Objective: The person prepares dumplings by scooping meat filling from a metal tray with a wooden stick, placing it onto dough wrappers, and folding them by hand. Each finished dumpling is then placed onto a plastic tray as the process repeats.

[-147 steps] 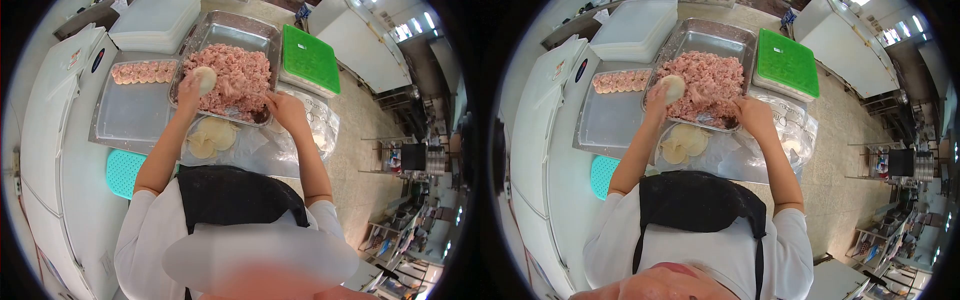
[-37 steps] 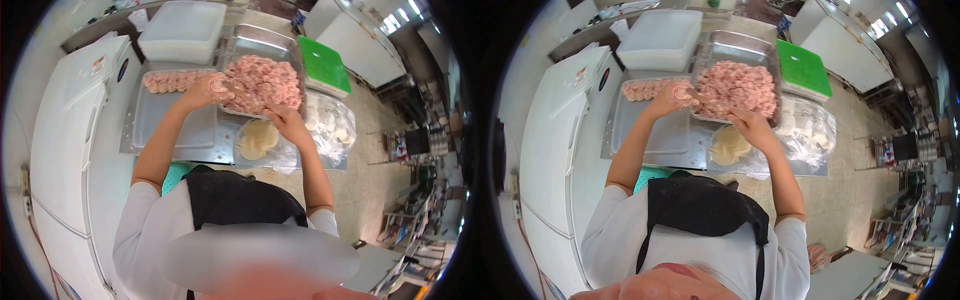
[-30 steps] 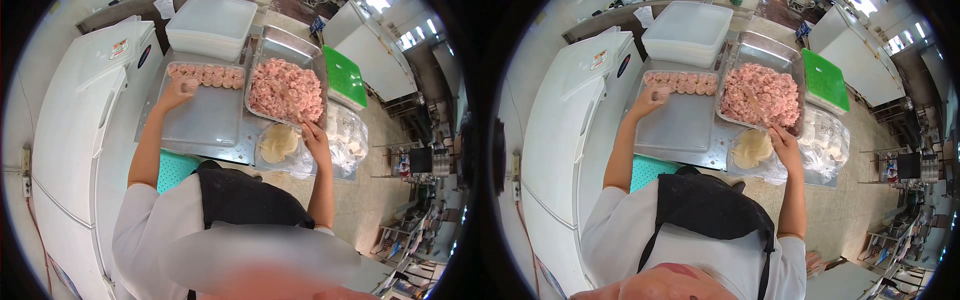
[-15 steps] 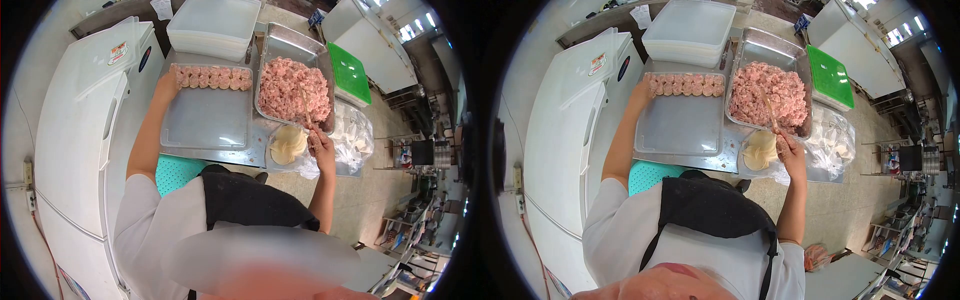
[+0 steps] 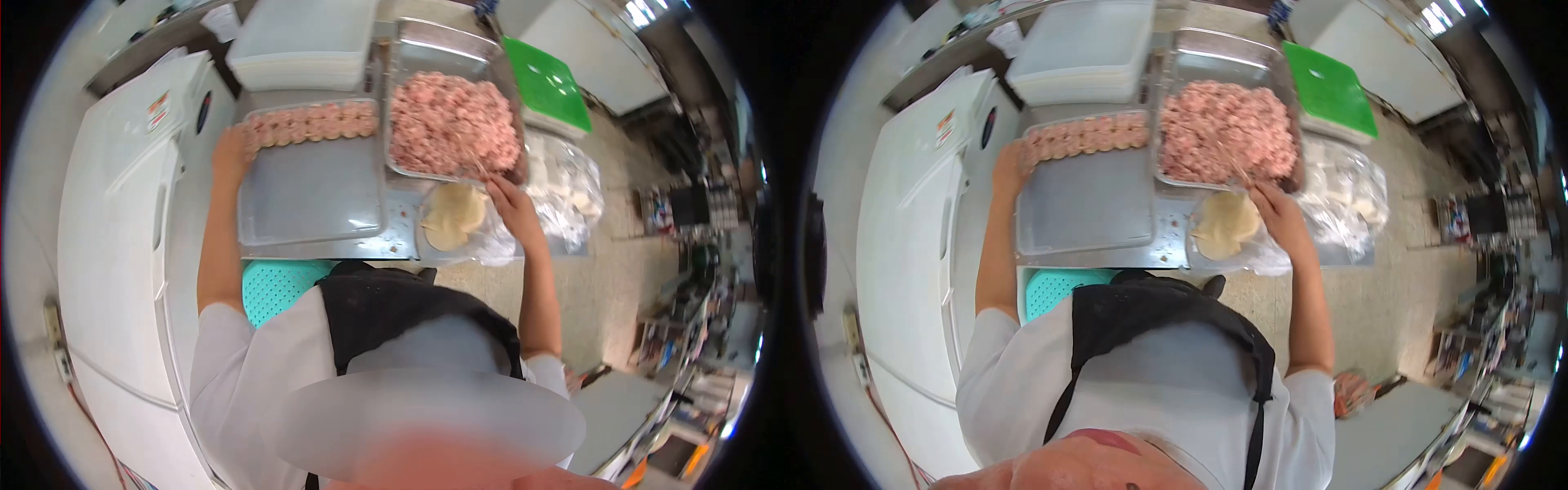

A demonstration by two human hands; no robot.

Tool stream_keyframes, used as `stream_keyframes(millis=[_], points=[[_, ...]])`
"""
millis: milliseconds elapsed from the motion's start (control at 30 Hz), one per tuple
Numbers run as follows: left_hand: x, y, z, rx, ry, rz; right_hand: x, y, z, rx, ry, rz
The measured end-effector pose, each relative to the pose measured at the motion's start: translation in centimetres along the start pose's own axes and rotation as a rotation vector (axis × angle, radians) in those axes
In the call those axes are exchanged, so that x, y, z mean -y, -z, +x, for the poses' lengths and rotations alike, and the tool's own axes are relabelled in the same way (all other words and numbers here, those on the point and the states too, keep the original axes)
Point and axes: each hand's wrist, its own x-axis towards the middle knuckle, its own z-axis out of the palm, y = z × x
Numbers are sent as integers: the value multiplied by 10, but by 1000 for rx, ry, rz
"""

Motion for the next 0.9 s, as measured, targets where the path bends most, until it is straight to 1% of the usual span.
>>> stream_keyframes(millis=[67,100,133,167,200,233,267,300,333,400,433,467,500,533,567,600,633,667,700,733,800,833,900], points=[[-33,21,4,-48,-212,76,-19,33,8,12,67,-304],[-56,31,5,-44,-242,55,-27,54,15,51,61,-569],[-86,41,4,-44,-185,-46,-31,75,22,101,59,-833],[-117,51,2,-44,-120,-141,-29,94,28,109,60,-958],[-150,57,0,18,-123,-276,-28,111,35,122,67,-1081],[-188,64,-3,80,-119,-406,-34,123,42,61,156,-1136],[-230,75,-5,136,-208,-521,-45,127,50,64,157,-1138],[-270,82,-6,190,-294,-634,-61,124,58,11,239,-1188],[-300,72,-12,251,-360,-713,-76,116,63,-42,323,-1234],[-345,38,-31,385,-460,-834,-95,72,57,86,311,-1160],[-363,19,-38,450,-492,-876,-80,55,44,112,379,-1108],[-380,5,-47,443,-479,-871,-69,49,34,143,449,-1056],[-396,-6,-58,385,-400,-767,-71,60,36,149,462,-1052],[-407,-16,-64,326,-320,-658,-74,70,41,156,531,-1007],[-412,-25,-69,324,-306,-645,-74,80,45,161,598,-957],[-414,-34,-73,326,-188,-692,-68,95,51,164,612,-945],[-415,-38,-75,326,-70,-740,-59,114,58,91,579,-1017],[-415,-39,-77,325,-56,-732,-59,127,65,22,544,-1089],[-415,-40,-80,297,33,-794,-71,129,71,13,575,-1114],[-417,-39,-82,268,122,-852,-91,118,70,21,588,-1103],[-425,-28,-82,263,139,-826,-123,83,62,166,603,-1022],[-427,-20,-82,257,142,-809,-114,81,50,166,575,-1006],[-434,-15,-83,205,162,-787,-120,92,51,207,619,-956]])
